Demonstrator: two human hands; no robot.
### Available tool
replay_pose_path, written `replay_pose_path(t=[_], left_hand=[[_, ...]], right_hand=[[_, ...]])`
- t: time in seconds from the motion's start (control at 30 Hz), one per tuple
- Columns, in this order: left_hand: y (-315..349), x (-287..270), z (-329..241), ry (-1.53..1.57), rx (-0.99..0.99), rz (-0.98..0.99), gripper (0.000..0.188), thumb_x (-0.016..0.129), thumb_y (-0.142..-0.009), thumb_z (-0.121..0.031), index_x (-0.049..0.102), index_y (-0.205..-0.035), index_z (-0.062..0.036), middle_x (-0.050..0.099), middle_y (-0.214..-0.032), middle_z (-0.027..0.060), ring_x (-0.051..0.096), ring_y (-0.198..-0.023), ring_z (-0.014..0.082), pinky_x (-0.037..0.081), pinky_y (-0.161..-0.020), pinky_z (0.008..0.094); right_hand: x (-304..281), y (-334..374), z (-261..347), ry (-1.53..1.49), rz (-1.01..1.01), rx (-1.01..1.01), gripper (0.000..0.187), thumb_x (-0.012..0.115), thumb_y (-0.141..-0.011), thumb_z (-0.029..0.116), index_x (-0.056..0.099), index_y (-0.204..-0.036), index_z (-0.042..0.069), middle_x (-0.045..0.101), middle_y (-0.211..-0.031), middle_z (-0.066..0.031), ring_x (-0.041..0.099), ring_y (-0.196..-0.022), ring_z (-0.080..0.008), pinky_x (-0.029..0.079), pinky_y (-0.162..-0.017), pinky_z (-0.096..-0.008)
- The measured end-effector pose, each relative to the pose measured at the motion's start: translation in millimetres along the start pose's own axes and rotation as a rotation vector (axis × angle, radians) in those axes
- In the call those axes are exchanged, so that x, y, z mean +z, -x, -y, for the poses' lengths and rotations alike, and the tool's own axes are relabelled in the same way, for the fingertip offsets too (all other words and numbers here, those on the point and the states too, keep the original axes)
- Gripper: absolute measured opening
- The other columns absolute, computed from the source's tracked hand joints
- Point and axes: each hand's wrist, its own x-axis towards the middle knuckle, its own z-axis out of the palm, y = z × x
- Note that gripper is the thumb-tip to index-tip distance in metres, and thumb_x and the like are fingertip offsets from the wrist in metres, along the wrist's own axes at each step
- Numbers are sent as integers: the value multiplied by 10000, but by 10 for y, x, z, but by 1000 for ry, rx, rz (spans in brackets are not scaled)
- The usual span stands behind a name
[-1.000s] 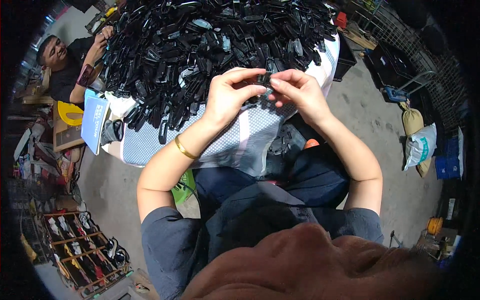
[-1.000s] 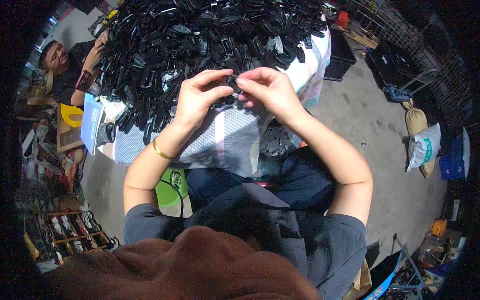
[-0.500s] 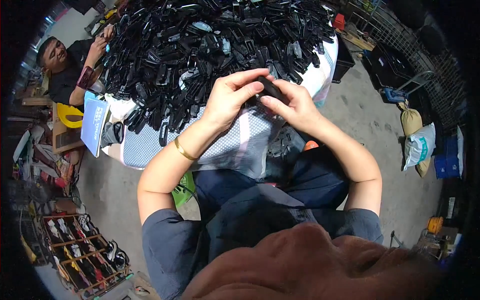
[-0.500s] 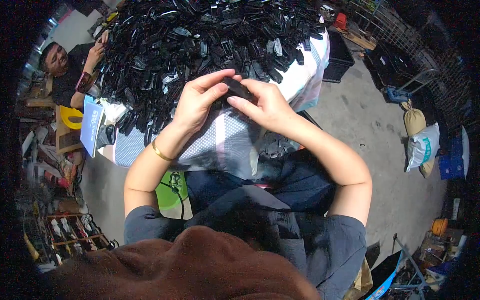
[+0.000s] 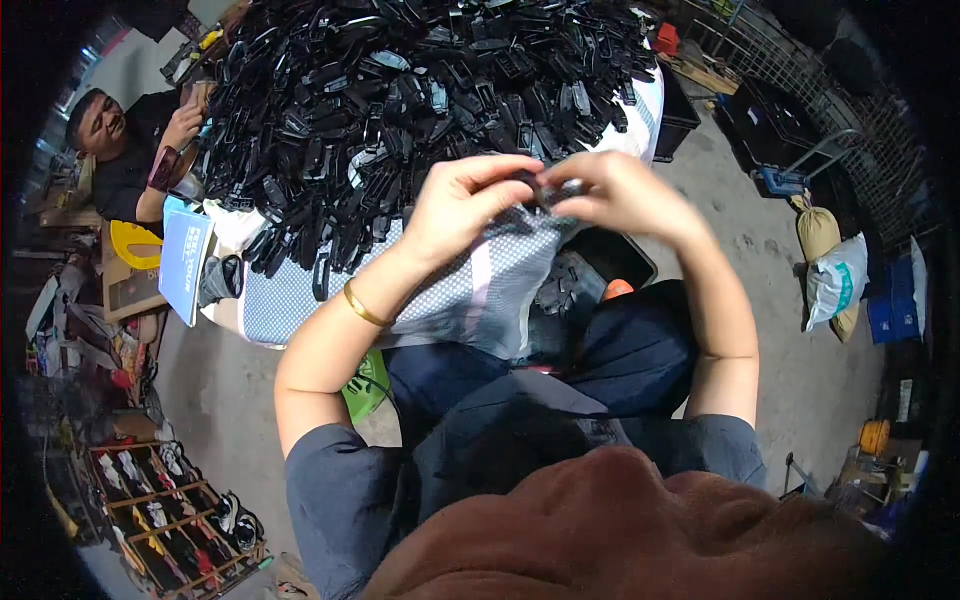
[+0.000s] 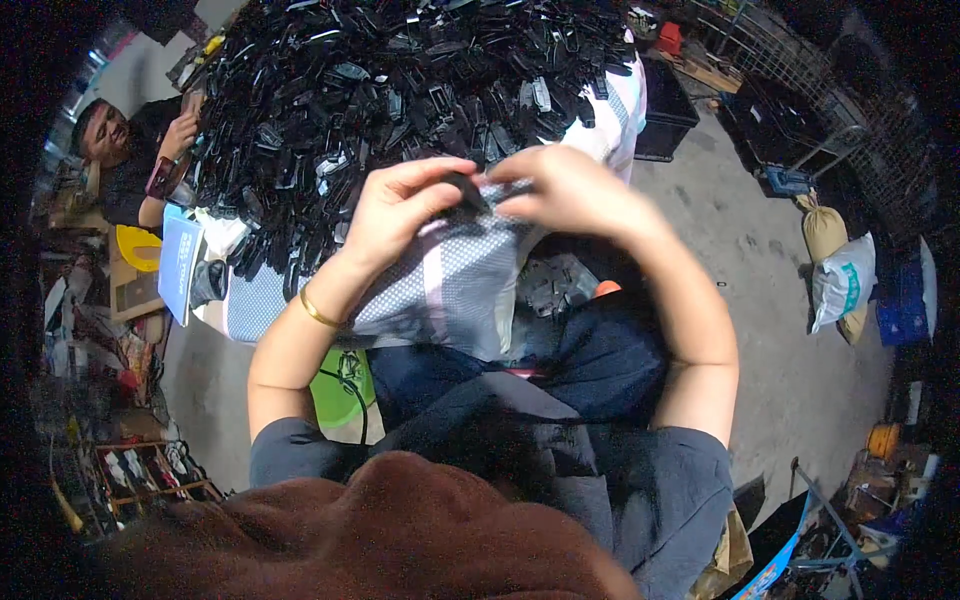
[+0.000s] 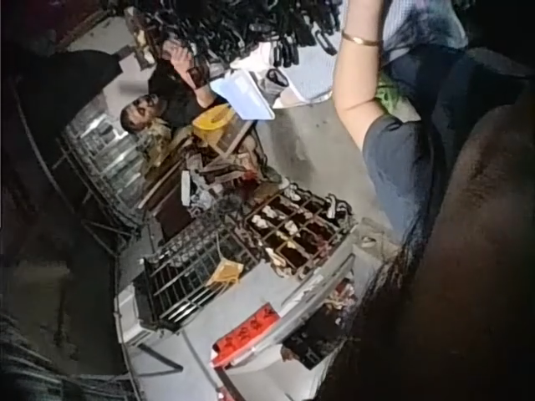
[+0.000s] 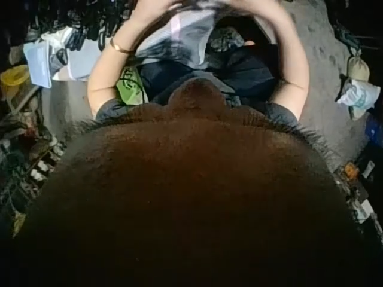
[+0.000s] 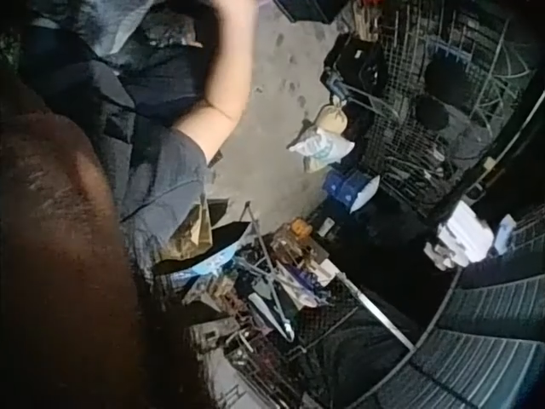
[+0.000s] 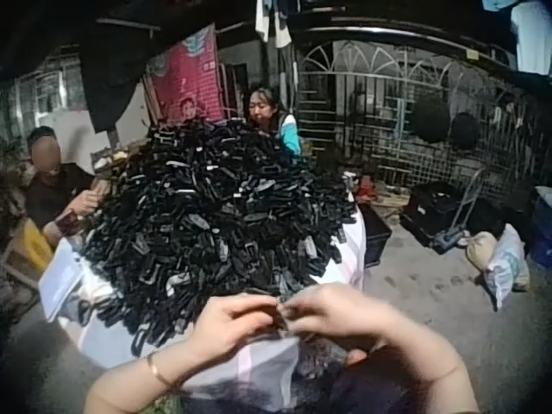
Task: The recorder sorts through a large pile of black plastic clips or buckles on a table, likely for quality control or packaging.
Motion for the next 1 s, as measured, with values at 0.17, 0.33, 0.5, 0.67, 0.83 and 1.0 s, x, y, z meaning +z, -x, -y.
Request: replay_pose_path(t=[0.17, 0.33, 0.5, 0.67, 0.83, 1.0], left_hand=[[110, 258, 22, -458, 244, 317, 425, 715, -720, -144, 599, -1119, -58, 633, -840, 104, 627, -776, 179, 492, -693, 285], [147, 302, 151, -595, 404, 440, 369, 703, -721, -228, 625, -1020, -25, 611, -801, 102, 557, -741, 258, 458, -694, 341], [92, 235, 158, -559, 327, 209, 301, 642, -786, -162, 609, -1042, -7, 624, -891, 124, 586, -822, 229, 466, -750, 304], [63, 162, 170, -243, 67, -97, 391, 555, -862, -125, 475, -1211, 32, 579, -974, 95, 571, -745, 116, 463, -672, 229], [23, 8, 139, 333, -434, 265, 329, 538, -883, -114, 493, -1170, 40, 590, -875, 60, 562, -702, 87, 489, -639, 204], [-9, 57, 182, 349, -490, 226, 278, 580, -851, -91, 487, -1076, 43, 598, -901, 91, 610, -779, 152, 514, -698, 250]], right_hand=[[-317, 125, -821, 460, -419, 620, 365, 652, -718, 259, 623, -1016, 51, 659, -898, -136, 642, -807, -276, 494, -727, -356], [-237, 169, -1148, 350, -490, 538, 323, 633, -719, 261, 642, -971, 59, 659, -870, -144, 641, -818, -277, 494, -728, -370], [-511, 243, -854, 624, -495, 635, 228, 624, -710, 156, 660, -897, 31, 666, -801, -125, 652, -728, -236, 501, -665, -317], [-250, 56, 31, -65, -133, 180, 195, 641, -707, 75, 646, -893, 17, 644, -800, -74, 602, -697, -172, 483, -624, -280], [-22, -130, 109, -198, 10, -6, 205, 670, -737, 105, 637, -919, 16, 634, -808, -53, 586, -749, -122, 469, -658, -259], [187, -369, -200, 78, -309, 54, 209, 690, -724, 221, 656, -828, 43, 628, -784, -86, 617, -667, -221, 488, -601, -308]])
